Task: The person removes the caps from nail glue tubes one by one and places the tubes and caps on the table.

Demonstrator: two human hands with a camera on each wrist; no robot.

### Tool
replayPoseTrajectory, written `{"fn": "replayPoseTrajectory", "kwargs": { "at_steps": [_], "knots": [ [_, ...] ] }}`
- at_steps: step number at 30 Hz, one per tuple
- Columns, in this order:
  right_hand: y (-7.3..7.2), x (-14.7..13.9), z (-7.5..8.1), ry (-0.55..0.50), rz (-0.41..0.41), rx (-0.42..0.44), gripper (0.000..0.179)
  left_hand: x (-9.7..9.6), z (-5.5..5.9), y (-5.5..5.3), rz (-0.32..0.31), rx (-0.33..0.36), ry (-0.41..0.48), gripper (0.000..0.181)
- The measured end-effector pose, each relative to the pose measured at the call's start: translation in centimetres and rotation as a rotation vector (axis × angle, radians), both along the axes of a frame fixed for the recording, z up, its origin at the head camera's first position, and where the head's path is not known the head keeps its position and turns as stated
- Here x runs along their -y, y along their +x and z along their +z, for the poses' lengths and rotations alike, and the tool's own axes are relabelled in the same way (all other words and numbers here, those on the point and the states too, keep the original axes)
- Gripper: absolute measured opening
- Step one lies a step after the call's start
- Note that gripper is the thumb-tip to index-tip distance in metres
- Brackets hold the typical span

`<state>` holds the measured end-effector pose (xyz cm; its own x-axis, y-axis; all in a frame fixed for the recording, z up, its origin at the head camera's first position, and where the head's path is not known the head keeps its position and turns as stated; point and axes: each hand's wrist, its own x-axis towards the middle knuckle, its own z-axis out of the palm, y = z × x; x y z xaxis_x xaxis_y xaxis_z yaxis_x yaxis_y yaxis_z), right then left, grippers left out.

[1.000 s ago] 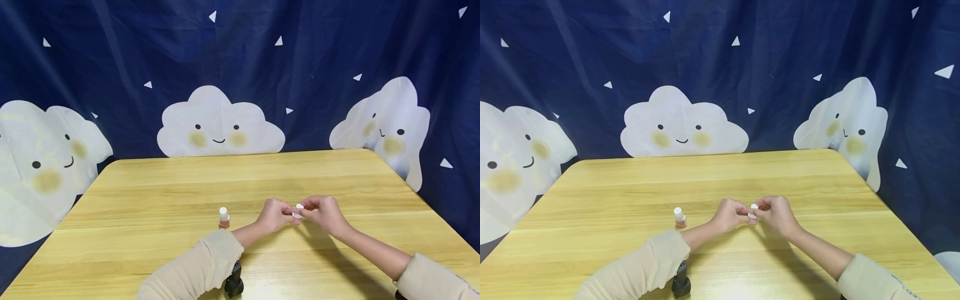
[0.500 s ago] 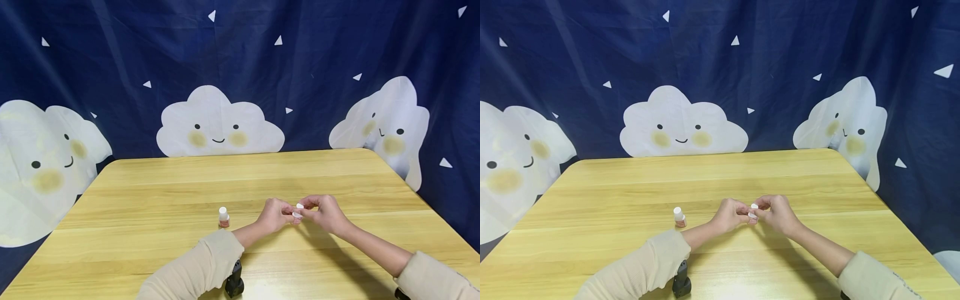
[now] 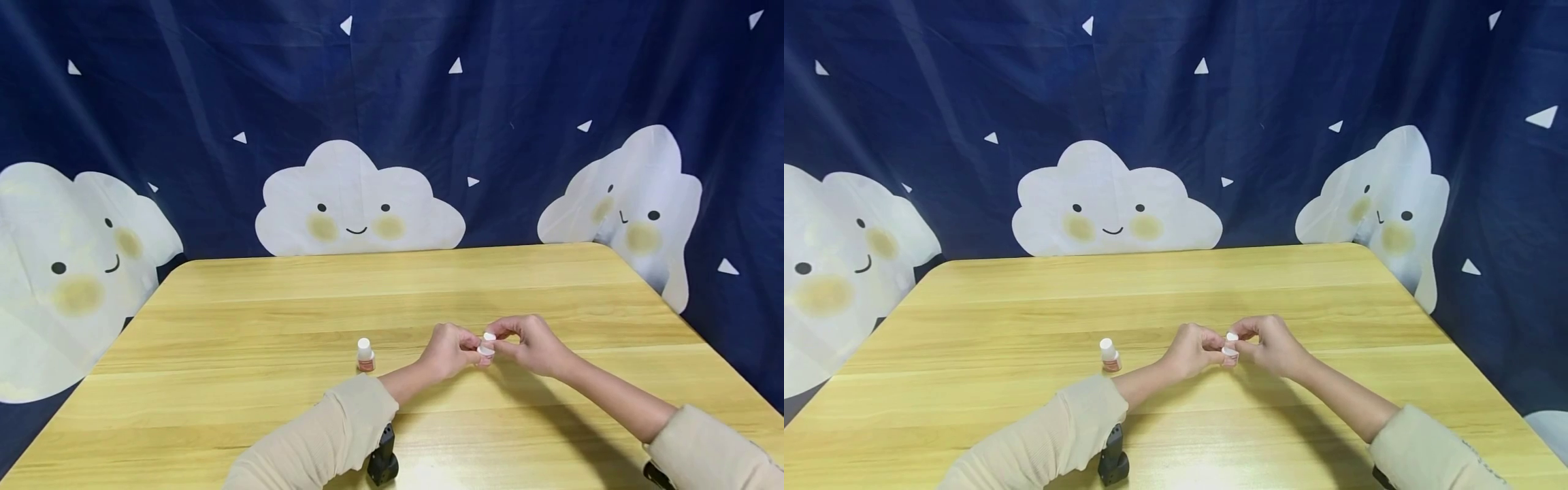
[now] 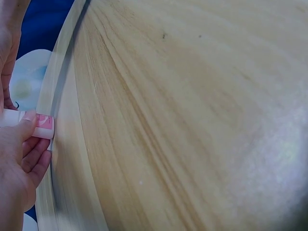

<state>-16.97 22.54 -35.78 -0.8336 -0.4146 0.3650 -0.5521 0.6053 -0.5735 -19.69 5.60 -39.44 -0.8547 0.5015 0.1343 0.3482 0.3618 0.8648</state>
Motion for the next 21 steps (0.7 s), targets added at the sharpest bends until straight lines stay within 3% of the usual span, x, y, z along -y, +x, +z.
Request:
{"fn": "replayPoseTrajectory", "kwargs": {
  "at_steps": [10,17,21],
  "knots": [
    [-0.06,-0.25,0.25,0.012,0.019,0.043,0.008,0.04,0.06,-0.06,0.006,-0.019,-0.010,0.013],
    [0.25,-0.18,0.22,-0.030,-0.035,0.095,0.004,0.00,0.00,-0.06,0.016,0.006,0.012,0.014],
    [0.43,0.07,-0.03,-0.067,-0.076,0.067,0.005,0.01,0.00,0.00,0.020,0.002,0.017,0.014]
  ]
}}
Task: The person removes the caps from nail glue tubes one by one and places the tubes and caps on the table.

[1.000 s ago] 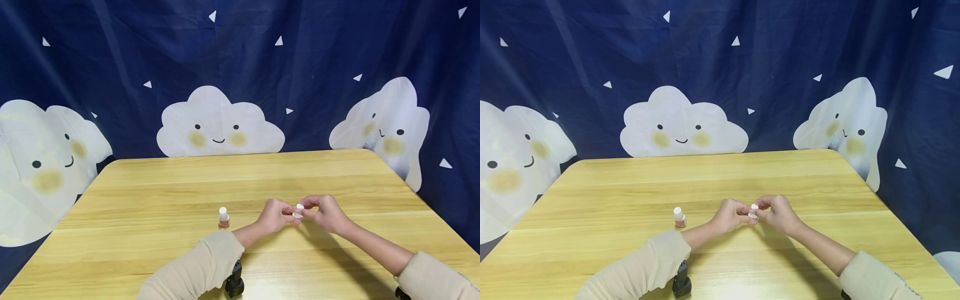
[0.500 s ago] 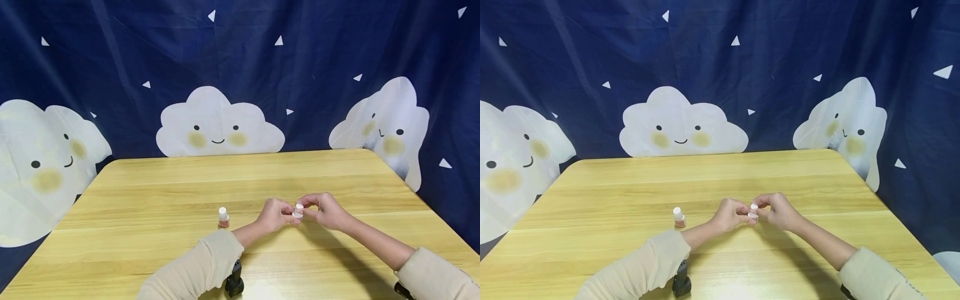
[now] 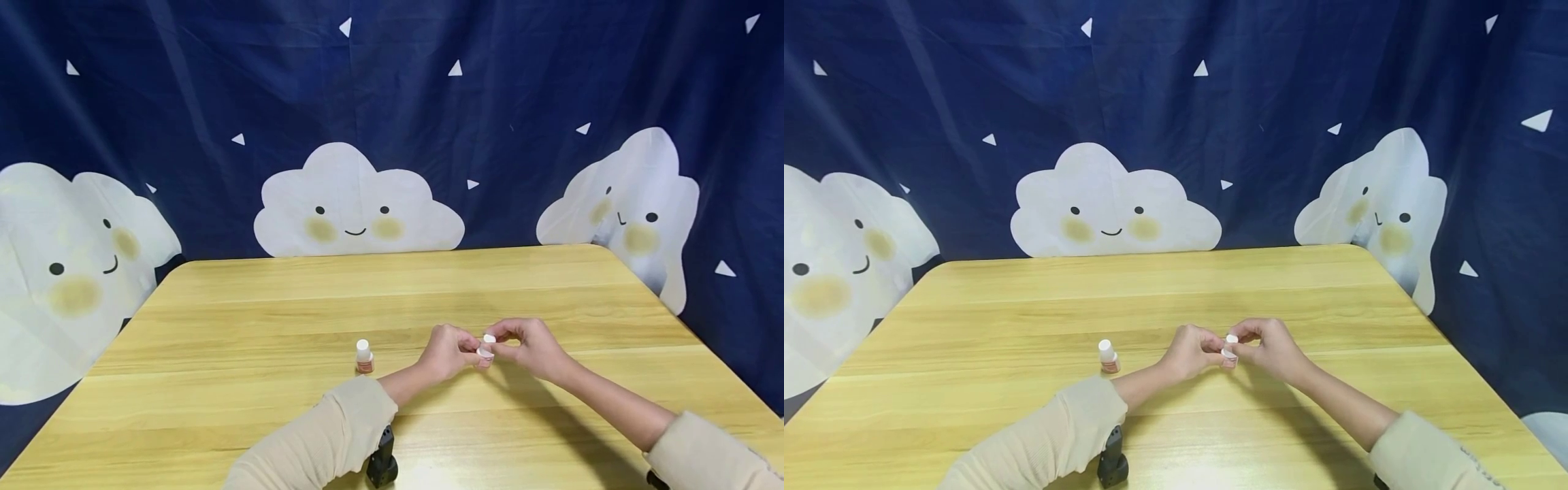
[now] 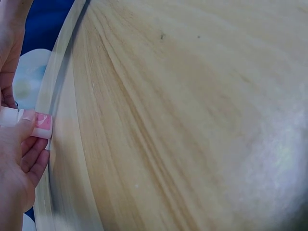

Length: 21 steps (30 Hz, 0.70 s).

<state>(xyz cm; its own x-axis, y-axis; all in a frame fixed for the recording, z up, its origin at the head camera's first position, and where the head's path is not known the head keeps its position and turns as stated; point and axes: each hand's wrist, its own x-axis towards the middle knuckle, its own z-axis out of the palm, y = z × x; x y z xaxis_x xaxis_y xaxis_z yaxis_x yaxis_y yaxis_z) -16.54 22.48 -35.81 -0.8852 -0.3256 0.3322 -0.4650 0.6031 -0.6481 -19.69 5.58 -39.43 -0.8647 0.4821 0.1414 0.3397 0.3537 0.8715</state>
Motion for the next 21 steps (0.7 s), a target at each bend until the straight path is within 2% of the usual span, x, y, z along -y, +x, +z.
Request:
{"fn": "replayPoseTrajectory", "kwargs": {
  "at_steps": [6,13,21],
  "knots": [
    [0.2,0.7,-0.3,-0.036,-0.073,-0.044,0.005,0.0,0.0,0.1,0.014,-0.018,-0.035,0.012],
    [0.5,1.3,0.0,-0.042,-0.194,-0.028,0.008,0.0,0.1,0.2,0.017,-0.022,0.000,0.012],
    [0.8,1.7,0.0,-0.032,-0.227,-0.035,0.007,-0.1,0.2,0.3,0.020,-0.014,-0.016,0.011]
  ]
}}
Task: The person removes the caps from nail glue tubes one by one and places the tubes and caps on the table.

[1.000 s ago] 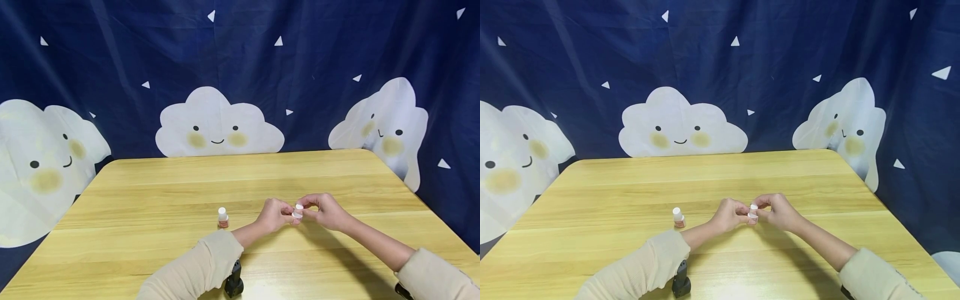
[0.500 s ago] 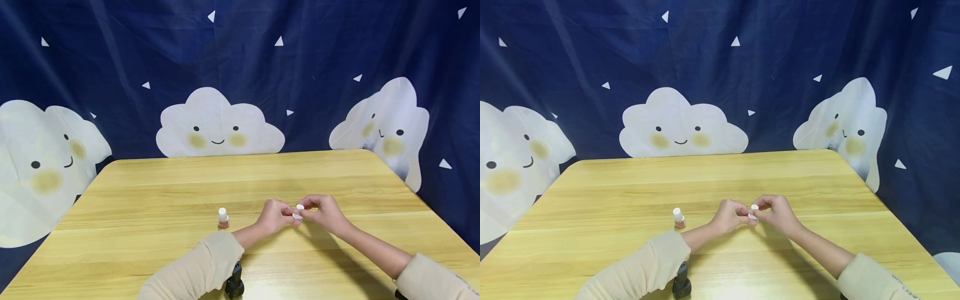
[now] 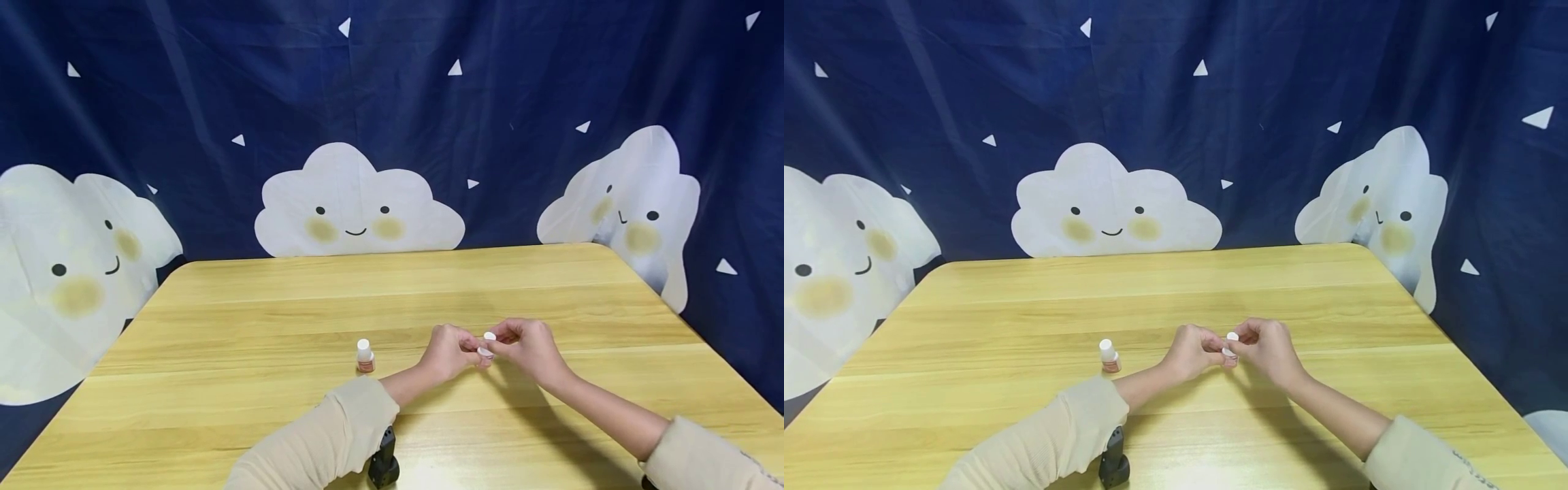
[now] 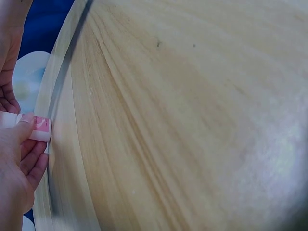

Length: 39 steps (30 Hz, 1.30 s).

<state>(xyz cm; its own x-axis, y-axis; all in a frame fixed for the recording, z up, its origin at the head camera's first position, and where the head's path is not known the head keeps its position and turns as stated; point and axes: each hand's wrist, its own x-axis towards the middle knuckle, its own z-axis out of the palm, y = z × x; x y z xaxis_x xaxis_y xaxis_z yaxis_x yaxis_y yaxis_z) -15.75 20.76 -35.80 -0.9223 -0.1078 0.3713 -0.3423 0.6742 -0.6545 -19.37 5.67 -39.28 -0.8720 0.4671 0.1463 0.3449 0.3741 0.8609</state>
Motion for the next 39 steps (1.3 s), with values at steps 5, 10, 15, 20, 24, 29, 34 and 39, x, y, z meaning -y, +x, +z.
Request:
{"fn": "replayPoseTrajectory", "kwargs": {
  "at_steps": [5,10,15,20,24,29,34,39],
  "knots": [
    [0.1,0.0,-0.1,0.029,0.011,-0.053,0.007,0.0,0.1,0.0,-0.001,0.007,-0.014,0.011],
    [0.1,-0.1,-0.2,0.041,0.043,-0.092,0.007,0.0,0.0,-0.1,-0.015,0.006,-0.011,0.011],
    [0.0,-0.2,-0.1,0.037,0.071,-0.092,0.007,0.0,0.0,-0.2,-0.022,0.000,-0.018,0.012],
    [0.0,-0.5,0.0,0.051,0.104,-0.086,0.007,0.0,0.1,-0.2,-0.032,0.013,-0.015,0.012],
    [-0.2,-0.8,-0.1,0.077,0.161,-0.115,0.008,0.1,0.1,-0.1,-0.032,0.021,-0.008,0.011],
    [-0.4,-1.3,0.1,0.104,0.217,-0.093,0.006,0.0,0.0,-0.1,-0.026,0.021,-0.002,0.011],
    [-0.7,-1.7,0.3,0.124,0.276,-0.064,0.008,-0.1,-0.1,-0.2,-0.019,0.026,-0.001,0.011],
    [-1.0,-1.9,0.3,0.126,0.340,-0.047,0.012,0.0,-0.1,-0.3,-0.018,0.007,-0.021,0.012]
  ]
}}
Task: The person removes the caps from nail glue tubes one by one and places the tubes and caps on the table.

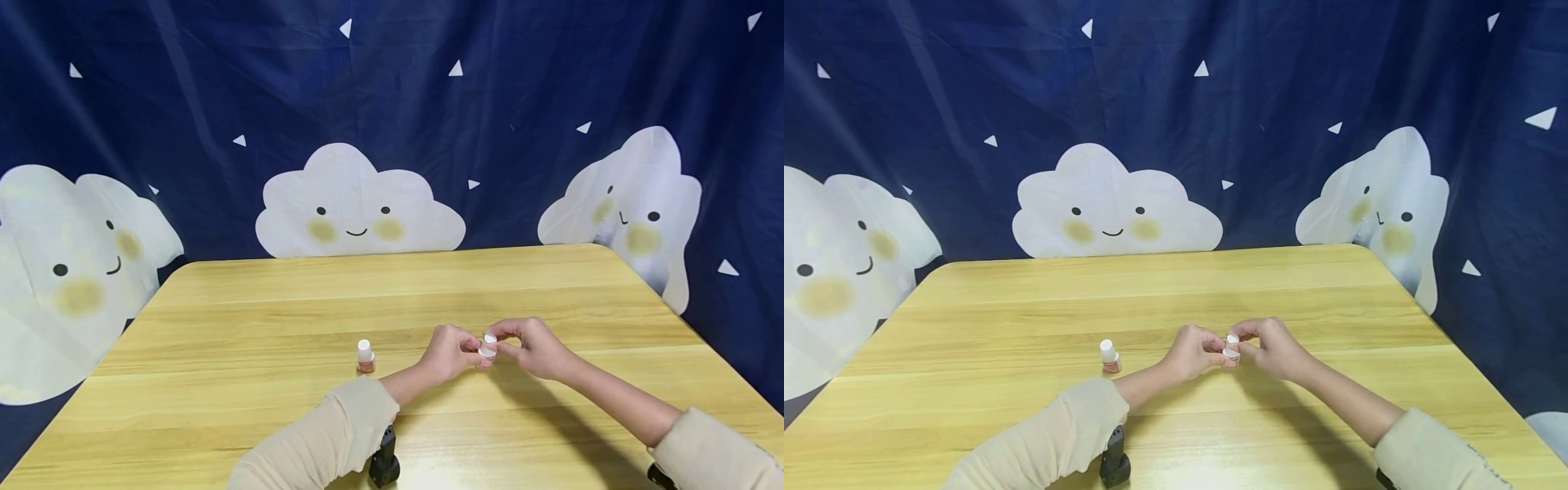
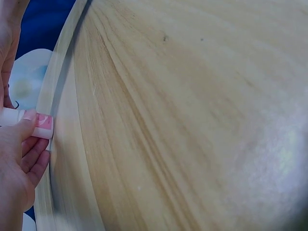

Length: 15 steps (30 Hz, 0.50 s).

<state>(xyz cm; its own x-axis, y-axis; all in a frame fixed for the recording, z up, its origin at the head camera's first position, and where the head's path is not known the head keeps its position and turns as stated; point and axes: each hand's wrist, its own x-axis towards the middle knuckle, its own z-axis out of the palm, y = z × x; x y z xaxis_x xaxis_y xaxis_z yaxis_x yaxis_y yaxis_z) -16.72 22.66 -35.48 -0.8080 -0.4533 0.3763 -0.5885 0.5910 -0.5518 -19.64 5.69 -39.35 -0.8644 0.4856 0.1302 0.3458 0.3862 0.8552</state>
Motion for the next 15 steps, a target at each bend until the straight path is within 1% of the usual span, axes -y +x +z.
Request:
{"fn": "replayPoseTrajectory", "kwargs": {
  "at_steps": [5,10,15],
  "knots": [
    [0.03,-0.04,-0.02,-0.017,0.020,0.028,0.012,0.05,-0.03,-0.06,0.011,-0.003,-0.003,0.013],
    [0.09,0.07,-0.15,-0.041,-0.012,0.058,0.011,0.23,0.05,-0.04,0.011,0.013,0.017,0.014],
    [0.06,0.19,-0.27,-0.038,-0.046,0.070,0.010,0.44,0.06,-0.08,-0.015,0.032,0.030,0.015]
  ]
}}
